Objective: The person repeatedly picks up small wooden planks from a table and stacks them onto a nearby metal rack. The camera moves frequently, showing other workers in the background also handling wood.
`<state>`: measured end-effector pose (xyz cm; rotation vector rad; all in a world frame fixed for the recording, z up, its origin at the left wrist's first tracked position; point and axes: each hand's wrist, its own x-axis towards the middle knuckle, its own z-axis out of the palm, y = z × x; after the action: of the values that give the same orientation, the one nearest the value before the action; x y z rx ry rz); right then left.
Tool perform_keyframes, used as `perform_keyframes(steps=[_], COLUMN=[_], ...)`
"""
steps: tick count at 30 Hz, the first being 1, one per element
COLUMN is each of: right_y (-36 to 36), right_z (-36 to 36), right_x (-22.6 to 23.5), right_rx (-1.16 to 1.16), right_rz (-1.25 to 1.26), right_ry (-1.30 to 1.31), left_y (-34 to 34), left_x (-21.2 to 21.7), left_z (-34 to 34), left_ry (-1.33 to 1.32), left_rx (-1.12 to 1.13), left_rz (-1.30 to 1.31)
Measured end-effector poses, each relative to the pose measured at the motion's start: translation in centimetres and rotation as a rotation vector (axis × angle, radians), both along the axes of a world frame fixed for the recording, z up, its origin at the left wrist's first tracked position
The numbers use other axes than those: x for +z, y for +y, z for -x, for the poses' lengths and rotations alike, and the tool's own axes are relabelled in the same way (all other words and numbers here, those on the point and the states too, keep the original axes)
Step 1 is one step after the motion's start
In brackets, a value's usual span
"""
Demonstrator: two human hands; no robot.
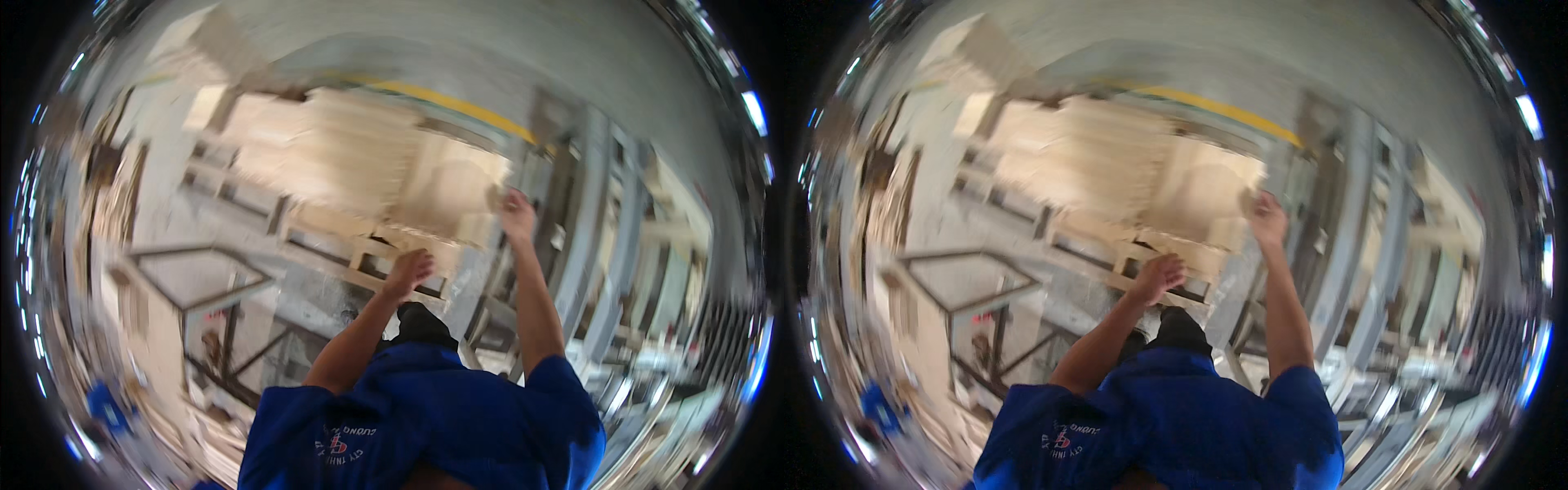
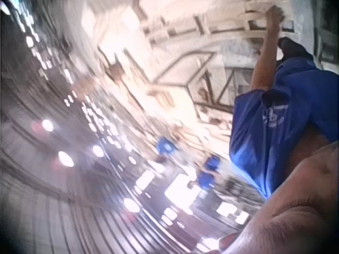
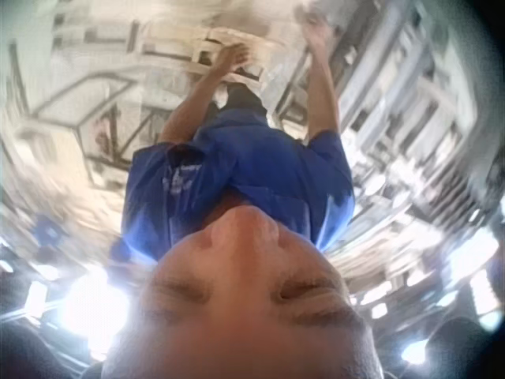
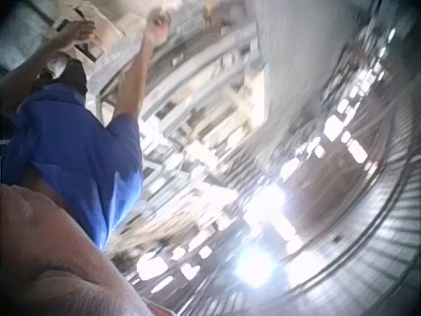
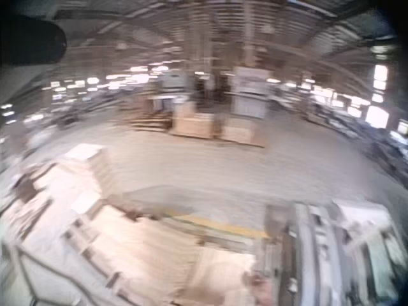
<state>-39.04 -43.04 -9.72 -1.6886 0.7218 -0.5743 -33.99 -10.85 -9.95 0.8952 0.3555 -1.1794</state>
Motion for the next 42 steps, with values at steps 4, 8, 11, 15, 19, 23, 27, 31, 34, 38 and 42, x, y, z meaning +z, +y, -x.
perform_keyframes(steps=[4, 8, 11, 15, 19, 23, 27, 31, 34, 38, 42], right_y=[7.7, 18.3, 28.8, 41.5, 54.3, 67.3, 81.7, 92.2, 97.7, 101.4, 102.7], right_z=[-2.3, -1.9, -2.4, -2.6, -0.7, 4.2, 11.1, 15.1, 17.2, 18.4, 19.8], right_x=[3.6, 8.2, 8.9, 9.2, 11.8, 13.4, 17.0, 15.9, 15.1, 14.1, 14.0], right_rx=[0.245, 0.474, 1.063, 1.728, 2.094, 2.262, 2.283, 2.122, 2.058, 2.006, 1.882], right_rz=[-0.3, -0.334, -0.2, -0.025, 0.196, -0.101, -0.246, -0.26, -0.241, -0.209, -0.246], right_ry=[-0.006, 0.189, 0.296, 0.411, 0.332, 0.522, 0.792, 0.795, 0.873, 0.984, 1.066], left_y=[10.6, 22.2, 30.6, 38.9, 48.5, 58.8, 64.6, 66.8, 68.0, 68.6, 68.7], left_x=[-0.2, 5.4, 7.3, 10.5, 15.0, 15.9, 12.8, 11.1, 10.8, 11.6, 13.2], left_z=[2.5, 5.8, 11.1, 19.4, 28.8, 36.1, 39.0, 37.7, 38.3, 39.3, 41.1], left_ry=[-0.298, -0.709, -0.709, -0.581, -0.383, -0.173, -0.033, -0.081, -0.085, -0.239, -0.349], left_rx=[0.056, 0.113, 0.497, 0.964, 1.242, 1.01, 0.574, 0.545, 0.568, 0.621, 0.677], left_rz=[-0.194, -0.864, -1.072, -1.368, -1.811, -2.27, -2.299, -2.272, -2.235, -2.099, -2.034])
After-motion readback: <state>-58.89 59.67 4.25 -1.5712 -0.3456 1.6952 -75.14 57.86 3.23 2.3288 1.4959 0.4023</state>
